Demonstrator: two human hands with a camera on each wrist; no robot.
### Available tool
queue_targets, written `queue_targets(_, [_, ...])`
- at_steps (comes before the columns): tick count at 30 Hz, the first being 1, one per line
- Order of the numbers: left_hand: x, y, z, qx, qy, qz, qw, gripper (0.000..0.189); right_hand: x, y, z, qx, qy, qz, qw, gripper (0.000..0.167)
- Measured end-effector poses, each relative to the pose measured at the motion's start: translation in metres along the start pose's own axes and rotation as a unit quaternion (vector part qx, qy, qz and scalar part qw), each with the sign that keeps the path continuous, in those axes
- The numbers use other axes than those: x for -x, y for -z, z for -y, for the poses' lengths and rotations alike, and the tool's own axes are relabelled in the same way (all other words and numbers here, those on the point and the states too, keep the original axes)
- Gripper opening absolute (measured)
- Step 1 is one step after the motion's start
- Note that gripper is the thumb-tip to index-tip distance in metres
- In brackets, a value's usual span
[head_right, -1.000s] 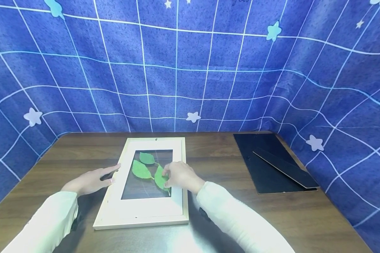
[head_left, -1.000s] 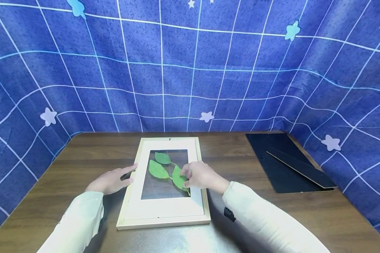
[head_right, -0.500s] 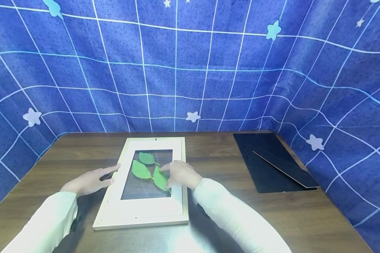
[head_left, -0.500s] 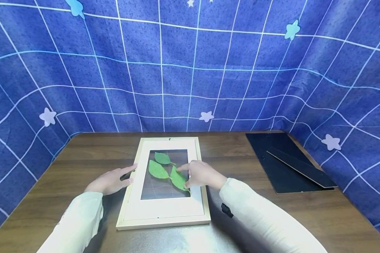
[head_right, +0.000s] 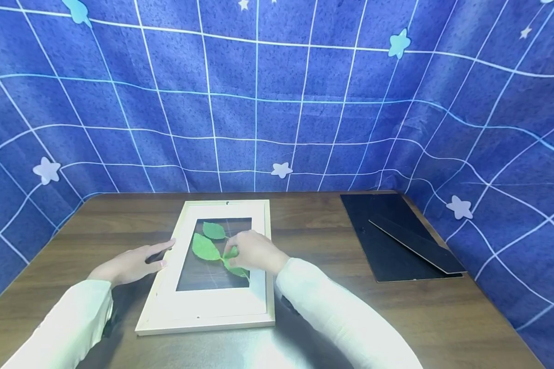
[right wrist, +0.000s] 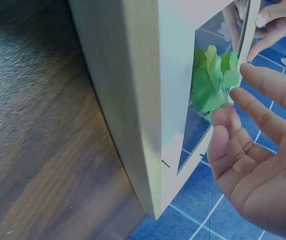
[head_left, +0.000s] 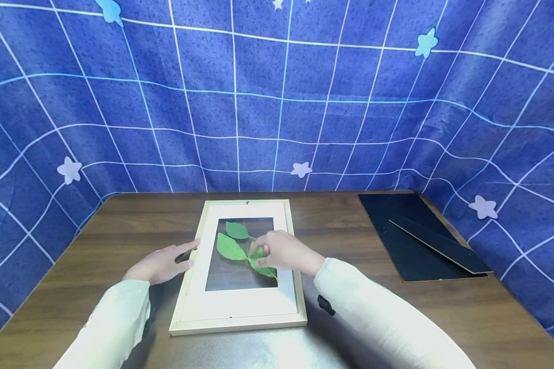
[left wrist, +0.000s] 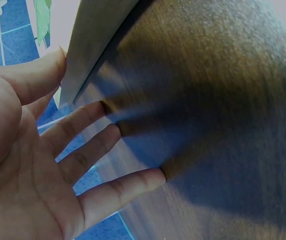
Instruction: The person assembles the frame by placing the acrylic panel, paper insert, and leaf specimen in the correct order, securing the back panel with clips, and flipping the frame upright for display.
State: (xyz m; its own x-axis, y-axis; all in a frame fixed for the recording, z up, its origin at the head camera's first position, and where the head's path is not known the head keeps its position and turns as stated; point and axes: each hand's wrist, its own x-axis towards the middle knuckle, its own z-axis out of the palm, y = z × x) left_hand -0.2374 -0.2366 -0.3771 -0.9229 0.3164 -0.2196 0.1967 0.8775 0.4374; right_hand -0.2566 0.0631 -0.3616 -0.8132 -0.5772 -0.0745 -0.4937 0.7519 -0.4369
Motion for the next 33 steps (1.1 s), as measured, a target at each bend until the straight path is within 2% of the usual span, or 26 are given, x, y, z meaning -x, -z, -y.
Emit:
queue_targets(2, [0.000,0.000,0.000,-0.001,0.001,0.000,1.0000,0.062,-0.003,-0.001,0.003,0.000,0.001,0.001,1.0000,0.015])
queue_targets(4, [0.000,0.000,0.001,-0.002,-0.001,-0.001,1.0000,0.062,-0.006,-0.003,0.006,0.014,-0.002,0.000,0.9999,0.009])
queue_targets(12, [0.000,0.000,0.002,-0.004,-0.010,-0.004,0.9999,0.061,-0.017,-0.010,0.010,0.067,-0.028,0.003,0.9974,0.014])
queue_targets(24, [0.000,0.000,0.002,-0.005,-0.008,-0.001,1.0000,0.061,-0.020,-0.011,0.018,0.054,-0.021,0.013,0.9983,0.017])
queue_targets(30, [0.000,0.000,0.001,-0.002,-0.008,-0.005,1.0000,0.061,-0.018,0.000,0.012,0.030,0.001,0.010,0.9995,0.016])
queue_targets(33, [0.001,0.000,0.001,-0.003,-0.008,-0.006,0.9999,0.061,-0.016,0.007,0.006,0.016,0.004,0.000,0.9999,0.010])
